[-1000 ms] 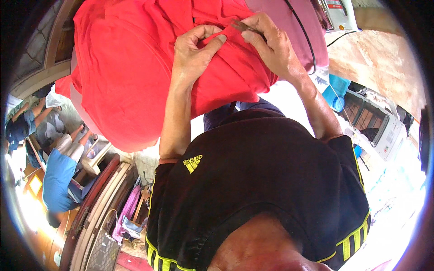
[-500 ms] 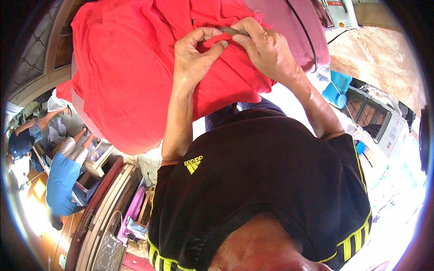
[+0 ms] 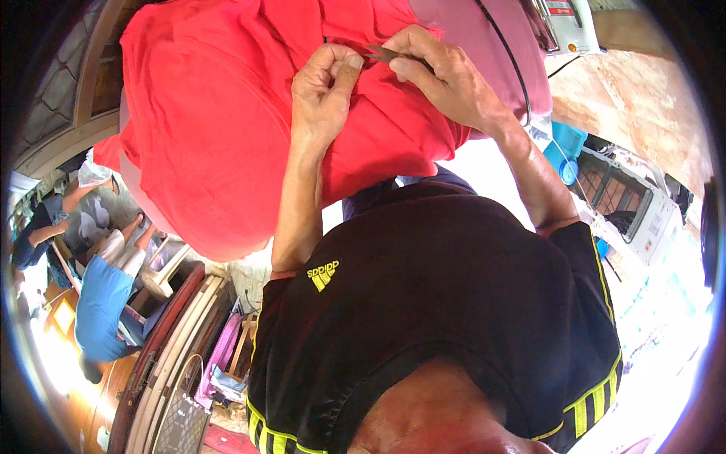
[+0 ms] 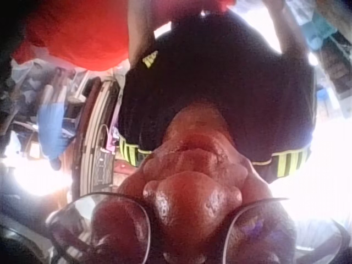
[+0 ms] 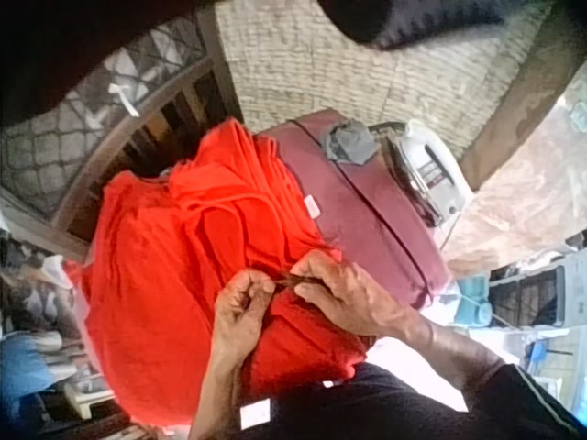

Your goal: The person uses a small pair of scissors to cut the tags off a red t-shirt. The shirt is held on a pink ironing board while the person carefully snips the plastic and paper tags from the collar area.

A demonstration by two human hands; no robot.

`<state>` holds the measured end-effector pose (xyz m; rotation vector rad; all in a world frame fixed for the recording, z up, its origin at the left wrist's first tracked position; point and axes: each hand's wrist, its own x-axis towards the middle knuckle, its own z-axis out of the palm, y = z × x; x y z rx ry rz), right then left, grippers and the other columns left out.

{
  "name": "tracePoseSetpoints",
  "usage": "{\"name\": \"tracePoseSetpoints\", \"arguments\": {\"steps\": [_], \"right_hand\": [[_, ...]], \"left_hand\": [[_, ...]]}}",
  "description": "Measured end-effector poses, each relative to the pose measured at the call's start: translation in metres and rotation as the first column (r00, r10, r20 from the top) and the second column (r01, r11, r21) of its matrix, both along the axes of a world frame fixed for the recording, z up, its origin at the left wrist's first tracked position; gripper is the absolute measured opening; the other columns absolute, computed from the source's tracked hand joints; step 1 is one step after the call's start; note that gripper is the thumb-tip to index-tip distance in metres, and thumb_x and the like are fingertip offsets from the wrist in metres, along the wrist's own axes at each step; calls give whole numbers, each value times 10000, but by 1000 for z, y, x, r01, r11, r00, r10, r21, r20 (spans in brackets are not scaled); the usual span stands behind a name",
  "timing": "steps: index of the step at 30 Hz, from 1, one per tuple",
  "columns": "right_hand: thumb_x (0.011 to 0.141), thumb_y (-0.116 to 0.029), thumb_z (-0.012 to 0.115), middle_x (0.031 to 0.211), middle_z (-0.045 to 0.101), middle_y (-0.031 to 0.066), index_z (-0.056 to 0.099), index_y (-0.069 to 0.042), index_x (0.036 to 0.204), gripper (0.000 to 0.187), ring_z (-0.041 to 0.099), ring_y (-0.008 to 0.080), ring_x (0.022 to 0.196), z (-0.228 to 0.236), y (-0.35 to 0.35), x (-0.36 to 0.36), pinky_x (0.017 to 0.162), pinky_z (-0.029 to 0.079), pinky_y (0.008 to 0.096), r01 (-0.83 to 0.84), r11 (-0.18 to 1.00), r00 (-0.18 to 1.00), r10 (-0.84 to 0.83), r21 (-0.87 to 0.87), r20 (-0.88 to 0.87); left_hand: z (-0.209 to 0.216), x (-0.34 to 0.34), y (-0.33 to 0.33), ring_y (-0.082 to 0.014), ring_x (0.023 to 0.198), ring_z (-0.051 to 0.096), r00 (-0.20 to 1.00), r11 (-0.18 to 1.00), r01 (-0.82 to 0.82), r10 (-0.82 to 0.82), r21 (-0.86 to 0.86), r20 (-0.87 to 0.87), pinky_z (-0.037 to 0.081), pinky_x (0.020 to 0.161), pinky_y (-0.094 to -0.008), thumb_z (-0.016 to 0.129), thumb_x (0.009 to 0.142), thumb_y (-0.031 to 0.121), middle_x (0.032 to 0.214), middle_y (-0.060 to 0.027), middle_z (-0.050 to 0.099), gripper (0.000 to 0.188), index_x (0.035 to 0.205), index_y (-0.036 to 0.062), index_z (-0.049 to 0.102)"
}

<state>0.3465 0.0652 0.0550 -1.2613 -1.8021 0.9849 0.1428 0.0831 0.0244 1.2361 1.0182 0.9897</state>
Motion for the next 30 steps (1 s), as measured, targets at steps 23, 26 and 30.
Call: {"name": "tracePoseSetpoints", "arguments": {"steps": [23, 26, 30], "right_hand": [[952, -120, 675, 878, 581, -55, 633, -57, 1084, 152, 472, 18, 767, -9, -39, 7, 698, 403, 192, 100, 970, 927, -171, -220, -333], [942, -123, 692, 819, 597, -57, 644, -49, 1067, 154, 501, 17, 713, -8, -41, 2, 632, 421, 200, 107, 976, 944, -159, -189, -290], [906, -105, 706, 855, 647, 7, 660, -71, 1090, 192, 631, 85, 778, -1, -49, -9, 654, 513, 254, 53, 998, 953, -62, -38, -298]], "left_hand": [[48, -31, -14, -81, 854, 585, 970, 984, 141, -116, 105, -215, 466, 830, -245, 665, 881, -56, 926, -6, 697, 193, 1047, 16, 735], [50, -33, -17, -79, 822, 577, 967, 990, 115, -94, 76, -237, 462, 806, -243, 673, 863, -69, 887, -8, 692, 185, 1016, 13, 736], [60, -43, -29, -95, 798, 588, 957, 981, 109, -61, 158, -283, 466, 768, -246, 717, 828, -53, 845, -21, 679, 130, 948, -2, 720]]}}
